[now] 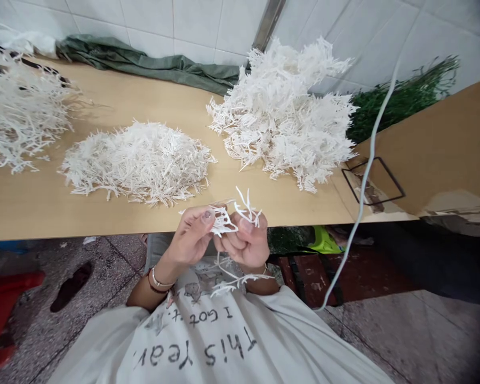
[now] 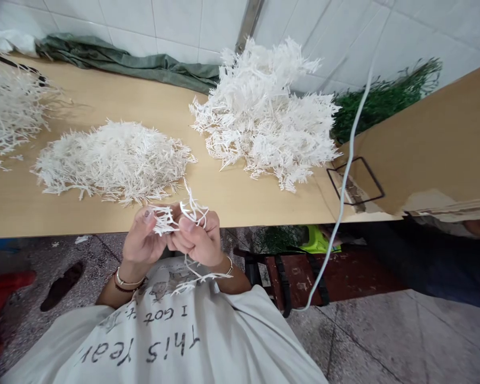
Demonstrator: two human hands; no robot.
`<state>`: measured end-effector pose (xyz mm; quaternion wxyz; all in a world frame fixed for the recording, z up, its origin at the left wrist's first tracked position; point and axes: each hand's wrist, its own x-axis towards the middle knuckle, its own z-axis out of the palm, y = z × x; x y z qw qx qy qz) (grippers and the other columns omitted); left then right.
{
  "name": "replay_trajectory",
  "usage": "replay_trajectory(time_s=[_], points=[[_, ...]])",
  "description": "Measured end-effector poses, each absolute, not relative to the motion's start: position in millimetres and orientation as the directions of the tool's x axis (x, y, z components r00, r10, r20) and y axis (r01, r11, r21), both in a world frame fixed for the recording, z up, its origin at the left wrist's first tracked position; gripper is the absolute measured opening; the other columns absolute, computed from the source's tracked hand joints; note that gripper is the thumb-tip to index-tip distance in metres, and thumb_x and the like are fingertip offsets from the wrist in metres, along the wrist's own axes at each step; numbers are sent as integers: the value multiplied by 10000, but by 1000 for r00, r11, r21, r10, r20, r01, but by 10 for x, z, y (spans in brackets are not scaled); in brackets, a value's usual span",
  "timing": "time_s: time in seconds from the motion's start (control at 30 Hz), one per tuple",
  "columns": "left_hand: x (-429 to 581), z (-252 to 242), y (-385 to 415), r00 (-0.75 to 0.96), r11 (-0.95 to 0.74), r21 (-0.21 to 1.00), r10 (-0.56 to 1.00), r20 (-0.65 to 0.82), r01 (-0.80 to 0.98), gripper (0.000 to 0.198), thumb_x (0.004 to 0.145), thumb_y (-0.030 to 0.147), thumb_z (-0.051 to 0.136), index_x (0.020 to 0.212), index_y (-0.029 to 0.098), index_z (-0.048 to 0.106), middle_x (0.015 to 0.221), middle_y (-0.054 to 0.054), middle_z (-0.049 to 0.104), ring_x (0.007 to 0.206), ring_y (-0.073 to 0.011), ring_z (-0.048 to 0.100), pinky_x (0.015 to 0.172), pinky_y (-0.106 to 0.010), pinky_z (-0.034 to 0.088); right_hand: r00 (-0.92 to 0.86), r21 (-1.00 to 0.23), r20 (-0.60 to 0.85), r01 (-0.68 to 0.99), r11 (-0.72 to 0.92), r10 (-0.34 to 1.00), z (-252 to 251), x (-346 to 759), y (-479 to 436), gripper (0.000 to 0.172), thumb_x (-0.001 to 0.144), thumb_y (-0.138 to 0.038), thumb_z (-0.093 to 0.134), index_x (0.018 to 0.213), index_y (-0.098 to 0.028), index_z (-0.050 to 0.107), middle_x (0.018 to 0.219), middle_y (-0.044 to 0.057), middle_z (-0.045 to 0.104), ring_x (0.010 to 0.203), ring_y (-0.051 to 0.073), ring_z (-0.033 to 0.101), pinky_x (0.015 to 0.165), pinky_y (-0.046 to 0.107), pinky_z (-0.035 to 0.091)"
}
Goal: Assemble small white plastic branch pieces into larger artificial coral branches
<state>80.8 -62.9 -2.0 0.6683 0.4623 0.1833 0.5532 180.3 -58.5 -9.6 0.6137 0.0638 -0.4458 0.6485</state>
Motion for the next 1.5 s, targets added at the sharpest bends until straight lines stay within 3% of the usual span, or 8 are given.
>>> replay_trajectory(time_s=[0.4, 0.57, 0.67, 0.8, 0.9, 1.03, 1.3, 1.5], points=[[860, 158, -656, 230, 51, 777, 965, 123, -628, 503, 746, 485, 673, 540, 128, 382, 506, 3, 333, 474, -55, 363, 389, -162, 327, -229, -383, 726, -918, 104, 648, -28, 1791, -554, 395, 920, -211, 350, 556, -158, 204, 344, -86, 121, 248, 37, 150, 324, 160, 254], [773, 189, -623, 117, -232, 700, 903, 412, -675, 559, 912, 341, 476, 510, 118, 158, 445, 16, 97, 445, -57, 224, 473, -193, 322, -67, -423, 671, -852, 307, 739, -53, 1934, -463, 472, 903, -325, 414, 509, -143, 226, 349, -49, 205, 287, 36, 198, 308, 153, 225], [736, 124, -621, 139, -355, 795, 869, 474, -493, 502, 944, 326, 412, 528, 121, 223, 472, 1, 204, 501, -72, 307, 528, -225, 323, -57, -631, 593, -653, 420, 803, -155, 1974, -491, 476, 877, -302, 489, 497, -136, 257, 417, -25, 249, 369, 41, 263, 362, 178, 216], [666, 115, -538, 179, -486, 870, 852, 492, -82, 390, 977, 286, 357, 621, 130, 385, 588, -5, 371, 584, -63, 387, 593, -229, 329, -5, -724, 549, -502, 473, 835, -261, 1961, -531, 483, 912, -275, 485, 545, -124, 210, 496, -31, 188, 436, 25, 191, 431, 198, 184], [560, 180, -352, 121, -518, 785, 852, 510, 341, 358, 975, 321, 368, 689, 138, 481, 663, -15, 468, 661, -69, 452, 655, -235, 344, 65, -731, 560, -431, 529, 826, -294, 1968, -505, 470, 915, -232, 493, 553, -117, 216, 512, -36, 180, 454, 19, 162, 454, 205, 155], [355, 212, -5, -54, -320, 614, 858, 511, 722, 372, 980, 357, 304, 881, 156, 601, 805, -44, 593, 677, -90, 486, 657, -258, 329, 121, -751, 556, -351, 559, 823, -319, 1996, -455, 457, 916, -207, 495, 556, -107, 231, 530, -36, 196, 473, 13, 144, 471, 201, 147], [128, 208, 306, -296, 110, 427, 869, 397, 897, 360, 854, 507, 528, 769, 217, 723, 642, -21, 605, 590, -128, 459, 612, -289, 253, 210, -783, 500, -303, 543, 840, -317, 2026, -384, 470, 914, -275, 514, 537, -106, 289, 512, -34, 231, 472, 19, 193, 471, 198, 193], [69, 159, 401, -347, 108, 522, 855, 384, 846, 602, 742, 702, 558, 523, 141, 563, 465, -14, 428, 500, -94, 330, 581, -280, 203, 226, -812, 429, -327, 483, 875, -295, 2044, -362, 482, 911, -298, 520, 525, -107, 305, 522, -29, 233, 482, 25, 189, 488, 217, 202]])
